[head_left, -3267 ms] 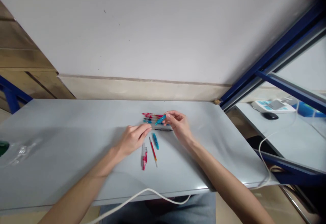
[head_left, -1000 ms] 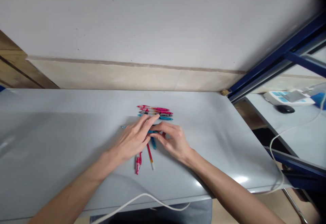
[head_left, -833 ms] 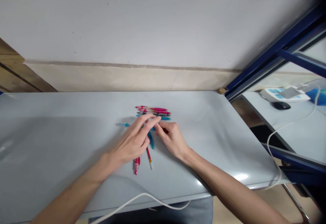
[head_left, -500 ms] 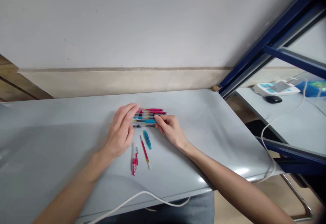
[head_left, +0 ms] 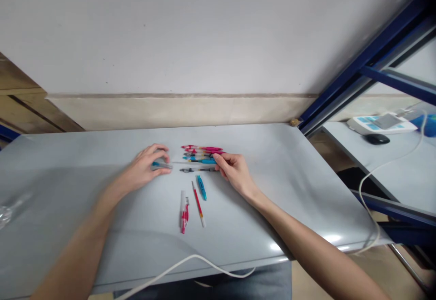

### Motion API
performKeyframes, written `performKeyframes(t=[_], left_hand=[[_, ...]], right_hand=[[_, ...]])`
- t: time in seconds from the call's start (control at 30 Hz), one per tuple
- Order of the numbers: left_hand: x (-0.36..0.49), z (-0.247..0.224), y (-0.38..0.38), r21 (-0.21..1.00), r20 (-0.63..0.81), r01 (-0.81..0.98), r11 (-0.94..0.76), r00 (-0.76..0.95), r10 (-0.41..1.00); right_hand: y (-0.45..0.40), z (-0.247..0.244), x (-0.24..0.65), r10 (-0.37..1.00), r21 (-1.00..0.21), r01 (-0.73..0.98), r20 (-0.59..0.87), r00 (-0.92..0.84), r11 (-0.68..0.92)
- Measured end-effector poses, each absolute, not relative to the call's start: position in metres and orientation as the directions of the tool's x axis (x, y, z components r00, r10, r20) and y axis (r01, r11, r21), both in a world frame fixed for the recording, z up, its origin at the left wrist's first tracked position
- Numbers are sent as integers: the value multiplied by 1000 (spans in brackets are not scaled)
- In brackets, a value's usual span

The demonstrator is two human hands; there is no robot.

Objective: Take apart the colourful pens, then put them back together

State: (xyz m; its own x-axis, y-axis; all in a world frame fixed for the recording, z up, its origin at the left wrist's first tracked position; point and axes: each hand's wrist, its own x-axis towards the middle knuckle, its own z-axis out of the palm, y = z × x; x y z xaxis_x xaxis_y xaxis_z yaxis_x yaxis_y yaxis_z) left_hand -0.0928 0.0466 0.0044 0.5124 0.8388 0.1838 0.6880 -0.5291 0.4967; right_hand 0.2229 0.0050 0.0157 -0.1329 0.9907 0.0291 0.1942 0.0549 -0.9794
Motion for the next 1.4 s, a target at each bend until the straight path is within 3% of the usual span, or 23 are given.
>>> performKeyframes(t=[0.2, 0.37, 0.6, 0.8, 0.97, 1.1, 1.23, 1.4], left_hand=[[-78, 11, 41, 587, 234, 612, -529, 498, 835], [-66, 20, 31, 673, 207, 602, -429, 404, 891], [-54, 25, 24, 720, 210, 549, -424, 410, 888], [-27, 13, 11, 741, 272, 502, -446, 382, 883], [-15, 6, 0, 657, 413, 494, -569, 396, 820], [-13, 7, -3, 479, 532, 519, -708, 470, 704], [-10, 10, -5, 307, 528, 563, -767, 570, 630], [-8, 16, -4, 337, 554, 594, -730, 502, 664]], right_hand=[[6, 19, 225, 988, -978, 201, 25, -154, 56], [4, 18, 224, 987, -974, 220, 12, -159, 47], [3, 19, 224, 982, -970, 240, -5, -186, 41], [0, 11, 220, 960, -957, 211, 147, -240, 199], [-3, 14, 220, 952, -953, 236, 121, -282, 191], [-5, 16, 220, 936, -931, 306, 90, -339, 200], [-8, 15, 219, 939, -915, 342, 97, -330, 215], [-7, 15, 218, 949, -939, 248, 169, -266, 237]])
